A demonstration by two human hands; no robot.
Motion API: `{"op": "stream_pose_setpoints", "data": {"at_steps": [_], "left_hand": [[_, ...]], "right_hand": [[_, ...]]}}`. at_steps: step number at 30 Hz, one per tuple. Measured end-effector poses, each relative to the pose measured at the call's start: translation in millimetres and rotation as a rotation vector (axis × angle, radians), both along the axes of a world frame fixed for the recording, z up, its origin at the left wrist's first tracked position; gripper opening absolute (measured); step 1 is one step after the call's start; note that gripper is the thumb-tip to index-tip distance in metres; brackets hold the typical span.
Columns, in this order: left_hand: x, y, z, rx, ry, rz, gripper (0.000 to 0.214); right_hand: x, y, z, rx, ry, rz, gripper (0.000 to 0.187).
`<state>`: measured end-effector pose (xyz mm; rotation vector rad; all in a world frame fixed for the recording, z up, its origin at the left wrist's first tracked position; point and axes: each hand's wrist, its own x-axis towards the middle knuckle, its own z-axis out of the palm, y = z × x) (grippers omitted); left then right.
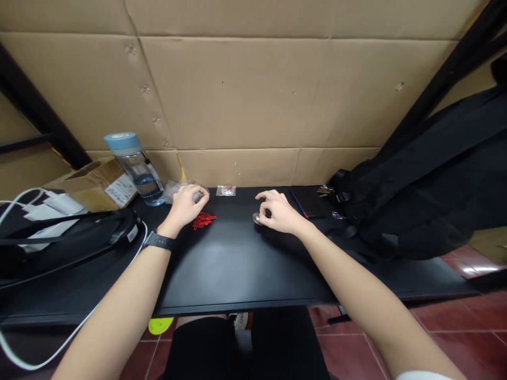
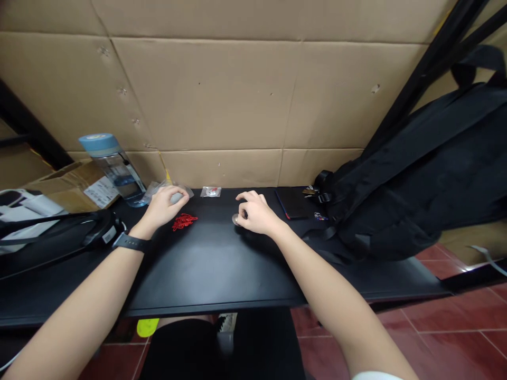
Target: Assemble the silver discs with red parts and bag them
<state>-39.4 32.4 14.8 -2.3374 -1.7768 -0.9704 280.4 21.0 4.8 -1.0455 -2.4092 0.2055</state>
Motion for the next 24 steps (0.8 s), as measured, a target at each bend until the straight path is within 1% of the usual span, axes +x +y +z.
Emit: {"op": "stream_pose_setpoints", "data": {"at_steps": [2,5,8,11,14,17,19,22,24], "left_hand": [[-0.6,-0.5,0.5,0.002,0.010,-0.045,0.023],[10.3,-8.2,-0.1,-0.012,0.025,-0.186,0.026],[38.0,-23.4,-5.5,-0.045,0.036,-0.307,0.031],[69.4,-37.2,-15.6,-0.064,0.054,-0.384,0.037],[86.7,-42.4,-26.5,-0.119,0.125,-0.449,0.032],[88.1,-41.5,-33.6,-0.175,0.149,-0.437,0.029],[84.0,-39.2,-34.3,-0.186,0.154,-0.428,0.031],[70.0,-31.6,-28.3,-0.150,0.149,-0.415,0.035],[52.8,-22.7,-21.3,-0.118,0.123,-0.359,0.037]], "right_hand": [[-0.3,-0.2,0.1,0.024,0.011,-0.071,0.018],[-1.7,-0.6,-0.7,0.011,0.052,-0.107,0.017],[-5.7,-2.9,-1.7,-0.042,0.054,-0.056,0.015],[-11.5,-7.6,-2.7,-0.039,0.059,-0.013,0.013],[-15.8,-11.2,-4.9,-0.009,0.094,0.034,0.013],[-17.1,-10.4,-10.1,0.041,0.129,0.055,0.013],[-17.4,-7.7,-14.3,0.054,0.134,0.062,0.013],[-17.1,-3.0,-18.1,0.041,0.113,0.075,0.015],[-15.0,0.3,-17.9,0.017,0.076,0.064,0.020]]}}
